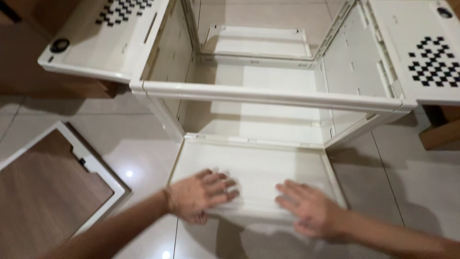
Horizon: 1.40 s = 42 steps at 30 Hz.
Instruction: The person assembles a white folding storage box on the floor, unfolding its plastic side panels and clipping them into place, then fitting a wooden lid panel onto the top and pressing the side doors closed. They rotate the finished box and press on its surfaces to secure it.
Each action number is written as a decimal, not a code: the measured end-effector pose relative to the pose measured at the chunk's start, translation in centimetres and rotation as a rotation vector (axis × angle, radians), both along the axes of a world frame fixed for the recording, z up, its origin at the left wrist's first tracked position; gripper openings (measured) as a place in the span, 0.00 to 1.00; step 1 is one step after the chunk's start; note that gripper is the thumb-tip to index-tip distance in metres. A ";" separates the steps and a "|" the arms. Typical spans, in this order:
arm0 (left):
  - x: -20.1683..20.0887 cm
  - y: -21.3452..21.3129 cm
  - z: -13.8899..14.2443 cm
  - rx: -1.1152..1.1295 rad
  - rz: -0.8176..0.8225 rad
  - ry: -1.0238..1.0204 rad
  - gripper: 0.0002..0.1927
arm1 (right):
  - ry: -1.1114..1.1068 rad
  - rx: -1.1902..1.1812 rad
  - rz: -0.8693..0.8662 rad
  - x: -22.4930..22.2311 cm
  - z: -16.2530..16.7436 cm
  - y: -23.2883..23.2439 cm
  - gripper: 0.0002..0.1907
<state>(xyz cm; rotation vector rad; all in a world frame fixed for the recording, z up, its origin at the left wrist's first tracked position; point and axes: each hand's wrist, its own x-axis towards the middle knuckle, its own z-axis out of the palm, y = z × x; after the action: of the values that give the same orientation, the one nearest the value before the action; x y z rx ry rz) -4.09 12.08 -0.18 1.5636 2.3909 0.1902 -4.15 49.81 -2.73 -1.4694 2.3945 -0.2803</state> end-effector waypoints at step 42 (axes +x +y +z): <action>-7.0 -3.8 15.4 0.108 0.687 0.690 0.25 | 0.695 -0.003 -0.323 -9.3 18.6 6.0 0.41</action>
<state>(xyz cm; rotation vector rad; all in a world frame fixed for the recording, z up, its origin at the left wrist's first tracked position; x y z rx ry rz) -11.11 8.26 15.26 0.8451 3.4434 -0.1176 -13.49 55.84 15.84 -1.3200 3.1801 0.1998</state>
